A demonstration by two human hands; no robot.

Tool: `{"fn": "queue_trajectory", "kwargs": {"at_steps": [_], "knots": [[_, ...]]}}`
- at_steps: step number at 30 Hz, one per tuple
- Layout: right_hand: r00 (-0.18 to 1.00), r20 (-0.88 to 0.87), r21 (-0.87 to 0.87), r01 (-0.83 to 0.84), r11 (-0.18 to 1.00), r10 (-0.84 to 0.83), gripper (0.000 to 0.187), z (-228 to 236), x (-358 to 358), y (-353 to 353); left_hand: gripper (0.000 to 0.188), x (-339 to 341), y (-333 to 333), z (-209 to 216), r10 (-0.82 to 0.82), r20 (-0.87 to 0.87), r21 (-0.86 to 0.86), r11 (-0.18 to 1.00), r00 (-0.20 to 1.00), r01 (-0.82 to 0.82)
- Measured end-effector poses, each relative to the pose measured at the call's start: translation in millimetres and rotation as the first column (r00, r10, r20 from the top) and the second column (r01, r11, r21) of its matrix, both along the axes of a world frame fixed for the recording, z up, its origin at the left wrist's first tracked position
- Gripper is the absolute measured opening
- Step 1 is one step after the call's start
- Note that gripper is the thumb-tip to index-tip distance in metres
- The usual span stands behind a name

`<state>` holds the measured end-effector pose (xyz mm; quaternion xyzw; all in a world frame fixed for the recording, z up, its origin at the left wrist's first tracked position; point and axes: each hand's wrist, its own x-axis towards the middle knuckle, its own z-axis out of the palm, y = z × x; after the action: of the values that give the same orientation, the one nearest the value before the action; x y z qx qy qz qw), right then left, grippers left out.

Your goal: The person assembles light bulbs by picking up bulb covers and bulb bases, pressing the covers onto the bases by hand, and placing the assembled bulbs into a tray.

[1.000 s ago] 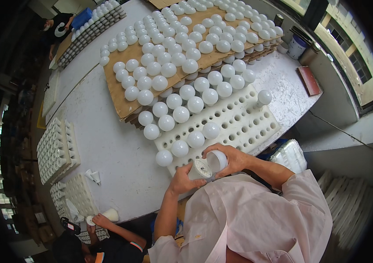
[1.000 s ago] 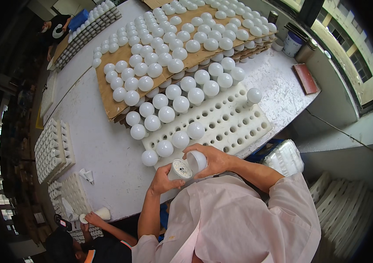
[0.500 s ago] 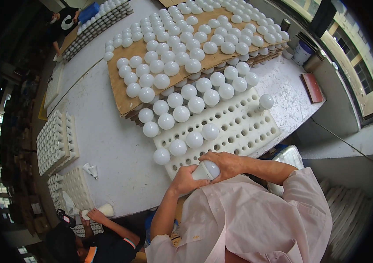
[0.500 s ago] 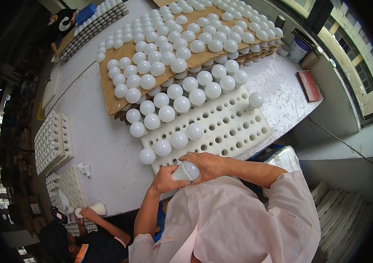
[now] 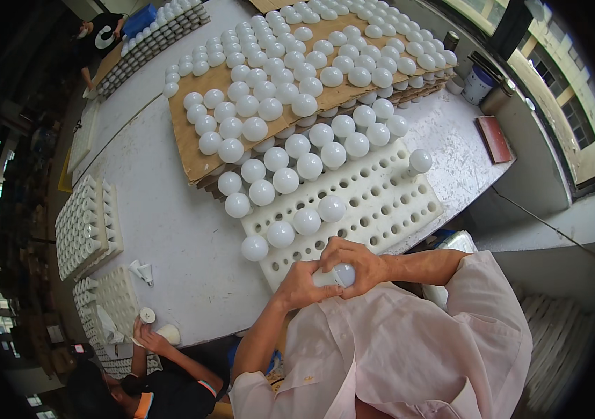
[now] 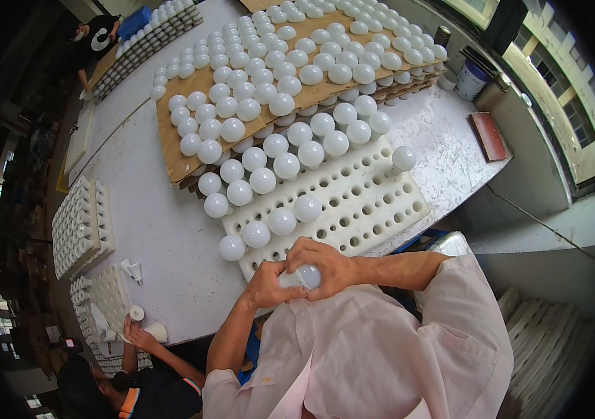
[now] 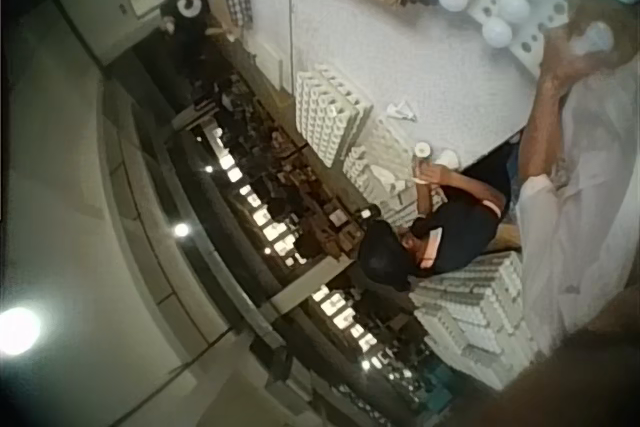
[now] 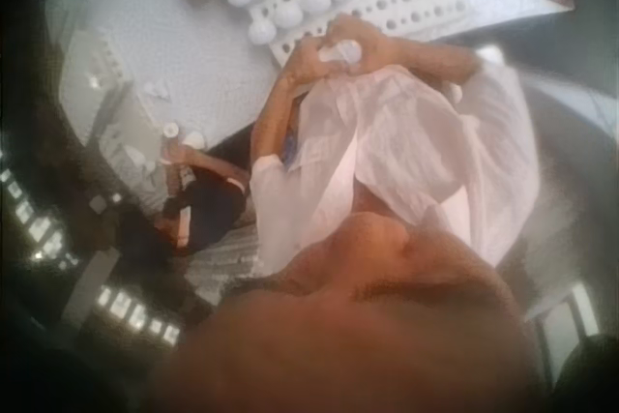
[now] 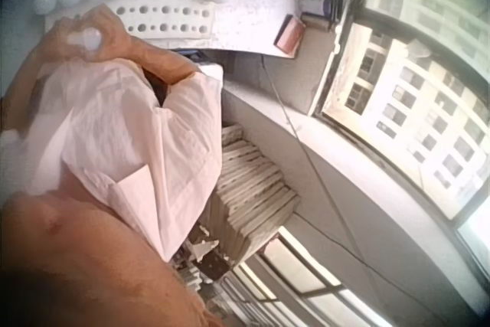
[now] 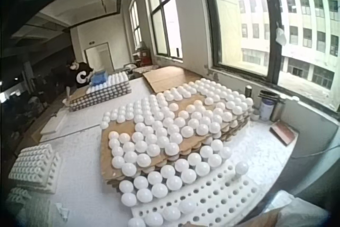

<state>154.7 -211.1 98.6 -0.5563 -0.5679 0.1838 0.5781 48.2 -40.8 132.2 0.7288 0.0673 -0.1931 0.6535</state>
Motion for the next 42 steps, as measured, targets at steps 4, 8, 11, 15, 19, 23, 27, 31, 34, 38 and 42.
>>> {"fn": "queue_trajectory", "kwargs": {"at_steps": [4,8,11,15,19,23,27,31,34,38,42], "knots": [[1.0,0.003,-0.04,0.029,0.999,-0.029,0.051,-3.9,6.4,-0.4,0.046,5.6,-2.6,-6.8,-0.003,0.001,0.07,0.998,1.0,0.003],[0.964,-0.214,-0.225,0.11,0.968,-0.159,0.061,-22.0,2.9,-6.5,0.047,8.1,8.2,-39.3,0.004,-0.081,0.09,0.996,0.997,0.003],[0.897,0.107,-0.178,0.441,0.88,-0.428,0.061,-15.6,41.0,-37.8,0.051,-10.6,20.9,-65.5,0.29,0.1,0.104,0.948,0.952,-0.3],[0.547,0.635,-0.249,0.813,0.526,-0.545,0.062,-25.5,120.8,-84.8,0.046,-40.4,47.6,-71.0,0.466,-0.132,-0.028,0.881,0.875,-0.473],[0.519,0.772,-0.431,0.852,0.297,-0.367,0.063,-35.4,156.4,-95.7,0.041,-52.5,63.0,-84.7,0.451,-0.109,0.014,0.892,0.886,-0.453],[0.453,0.798,-0.358,0.887,0.292,-0.398,0.06,-7.4,156.7,-47.0,0.041,-97.7,90.8,-97.5,0.576,-0.074,-0.002,0.816,0.814,-0.578],[0.566,0.615,-0.207,0.788,0.58,-0.549,0.053,1.9,196.0,46.3,0.038,-124.2,124.7,-114.6,0.746,-0.092,0.064,0.666,0.66,-0.743],[0.488,0.714,-0.262,0.851,0.454,-0.502,0.068,0.1,250.3,109.6,0.035,-148.8,193.2,-136.8,0.825,0.287,0.382,0.367,0.486,-0.848],[0.499,0.794,-0.424,0.864,0.273,-0.348,0.069,-4.5,261.6,151.3,0.041,-207.7,269.6,-161.7,0.849,0.485,0.488,-0.067,0.207,-0.87],[0.469,0.817,-0.453,0.882,0.131,-0.334,0.071,-8.6,272.0,157.3,0.058,-270.1,367.6,-187.0,0.902,0.389,0.734,-0.178,0.19,-0.656],[0.577,0.501,-0.437,0.812,0.387,-0.645,0.07,8.2,235.0,131.5,0.067,-311.6,436.9,-234.7,0.893,0.228,0.872,-0.01,0.387,-0.489]]}}
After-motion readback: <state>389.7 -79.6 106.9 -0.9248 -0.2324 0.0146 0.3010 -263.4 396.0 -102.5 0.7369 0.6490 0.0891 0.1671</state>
